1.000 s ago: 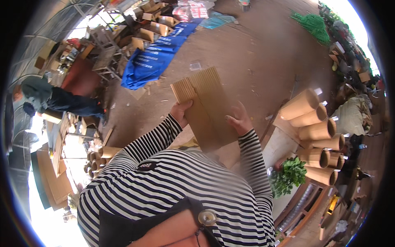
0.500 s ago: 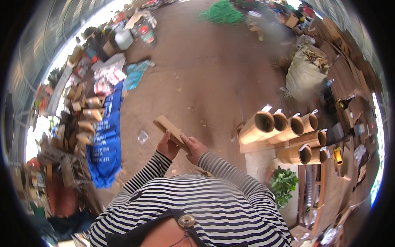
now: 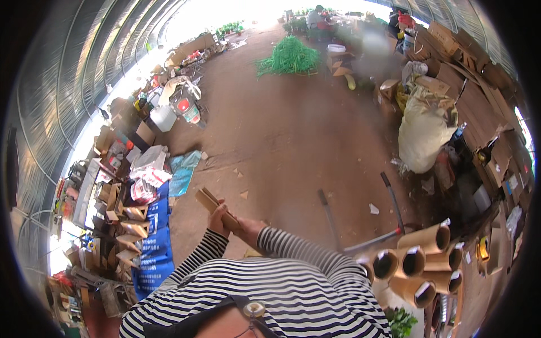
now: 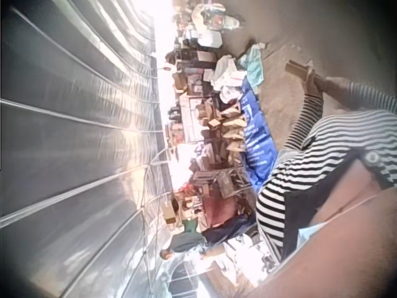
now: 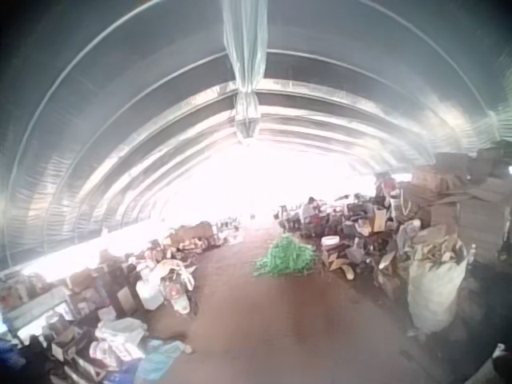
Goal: The person rolls flat corrugated cardboard sheets into cylindrical tubes and secures the seams with clear packing tape. They place a potted plant inside one tube and continue taping the seam. The finished tubes are set aside on a nearby surface.
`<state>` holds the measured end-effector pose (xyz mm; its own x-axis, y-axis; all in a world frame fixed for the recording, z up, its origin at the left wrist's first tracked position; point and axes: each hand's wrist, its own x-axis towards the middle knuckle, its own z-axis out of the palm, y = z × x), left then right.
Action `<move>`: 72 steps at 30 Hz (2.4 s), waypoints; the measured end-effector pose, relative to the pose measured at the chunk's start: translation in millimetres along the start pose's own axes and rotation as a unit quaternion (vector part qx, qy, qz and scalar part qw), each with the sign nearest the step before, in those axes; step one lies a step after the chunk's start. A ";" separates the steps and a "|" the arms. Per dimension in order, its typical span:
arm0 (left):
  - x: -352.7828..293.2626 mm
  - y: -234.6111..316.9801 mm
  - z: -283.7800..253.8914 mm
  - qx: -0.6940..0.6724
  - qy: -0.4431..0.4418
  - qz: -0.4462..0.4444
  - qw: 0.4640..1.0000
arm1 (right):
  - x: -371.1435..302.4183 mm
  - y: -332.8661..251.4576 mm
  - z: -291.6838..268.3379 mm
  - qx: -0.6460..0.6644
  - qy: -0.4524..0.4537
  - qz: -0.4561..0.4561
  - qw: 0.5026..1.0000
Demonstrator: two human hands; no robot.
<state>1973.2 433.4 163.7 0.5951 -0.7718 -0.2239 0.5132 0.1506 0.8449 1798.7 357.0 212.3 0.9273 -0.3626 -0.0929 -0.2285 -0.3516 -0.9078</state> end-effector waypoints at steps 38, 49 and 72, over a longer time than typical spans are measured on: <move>656.4 -221.7 663.8 0.002 -0.456 -0.440 0.774 | 149.3 359.8 -669.1 0.078 0.553 0.243 0.793; 614.7 -393.3 905.2 0.174 -0.638 -0.470 0.585 | -13.8 448.8 -754.1 0.069 0.753 0.316 0.572; 191.0 -652.5 1170.5 0.284 -0.709 -0.578 0.289 | -455.8 487.0 -703.7 0.286 0.919 0.050 0.266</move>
<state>1028.2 -535.4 138.1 -0.8280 0.3581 -0.4314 -0.5607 -0.5288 0.6372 1056.1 -256.3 100.3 -0.9070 -0.3396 -0.2492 0.3456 -0.2620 -0.9011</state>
